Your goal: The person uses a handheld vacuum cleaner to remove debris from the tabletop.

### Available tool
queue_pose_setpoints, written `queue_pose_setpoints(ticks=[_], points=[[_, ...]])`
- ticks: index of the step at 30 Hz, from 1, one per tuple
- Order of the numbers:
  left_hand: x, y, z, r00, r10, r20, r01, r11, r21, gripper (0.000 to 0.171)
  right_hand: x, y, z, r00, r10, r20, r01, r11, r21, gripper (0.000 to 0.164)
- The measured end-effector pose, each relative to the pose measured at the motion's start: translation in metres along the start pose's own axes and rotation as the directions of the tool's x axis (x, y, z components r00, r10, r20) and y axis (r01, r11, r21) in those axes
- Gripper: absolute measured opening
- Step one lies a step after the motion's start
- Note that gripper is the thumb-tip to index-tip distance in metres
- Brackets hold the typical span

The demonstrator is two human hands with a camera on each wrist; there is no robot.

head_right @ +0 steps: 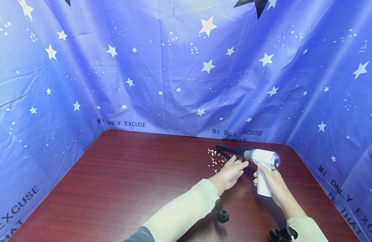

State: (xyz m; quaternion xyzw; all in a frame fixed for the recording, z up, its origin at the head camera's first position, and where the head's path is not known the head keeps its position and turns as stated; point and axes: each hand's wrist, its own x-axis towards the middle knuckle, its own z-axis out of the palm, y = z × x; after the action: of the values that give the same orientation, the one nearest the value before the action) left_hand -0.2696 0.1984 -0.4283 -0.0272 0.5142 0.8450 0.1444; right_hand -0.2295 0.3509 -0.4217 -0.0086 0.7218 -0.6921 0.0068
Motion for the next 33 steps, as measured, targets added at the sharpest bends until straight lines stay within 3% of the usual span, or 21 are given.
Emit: queue_pose_setpoints(ticks=[5,9,14,19,27,33], points=[[0.001,-0.001,-0.004,1.000,-0.003,-0.004,0.003,1.000,0.000,0.070,0.000,0.003,0.000,1.000,-0.002,0.008,0.002,1.000,-0.017,0.015],[-0.003,0.000,-0.001,0.997,0.027,-0.072,-0.027,1.000,0.005,0.066,0.001,0.006,0.002,1.000,0.003,0.016,-0.003,1.000,-0.007,0.015],[-0.008,0.002,0.003,0.980,0.051,-0.194,-0.060,0.997,-0.039,0.056,0.001,0.007,0.006,1.000,0.019,0.023,-0.018,1.000,-0.009,0.014],[-0.009,0.004,0.004,0.966,0.062,-0.250,-0.087,0.992,-0.089,0.047,-0.001,0.008,0.008,0.999,0.023,0.033,-0.022,0.999,-0.037,0.012],[-0.009,0.001,0.004,0.966,0.050,-0.252,-0.073,0.994,-0.083,0.049,-0.004,0.007,0.005,0.999,0.017,0.034,-0.015,0.999,-0.051,0.012],[-0.009,-0.001,0.005,0.981,0.028,-0.193,-0.044,0.995,-0.084,0.052,-0.007,0.006,-0.002,0.999,-0.003,0.043,0.005,0.999,-0.045,0.013]])
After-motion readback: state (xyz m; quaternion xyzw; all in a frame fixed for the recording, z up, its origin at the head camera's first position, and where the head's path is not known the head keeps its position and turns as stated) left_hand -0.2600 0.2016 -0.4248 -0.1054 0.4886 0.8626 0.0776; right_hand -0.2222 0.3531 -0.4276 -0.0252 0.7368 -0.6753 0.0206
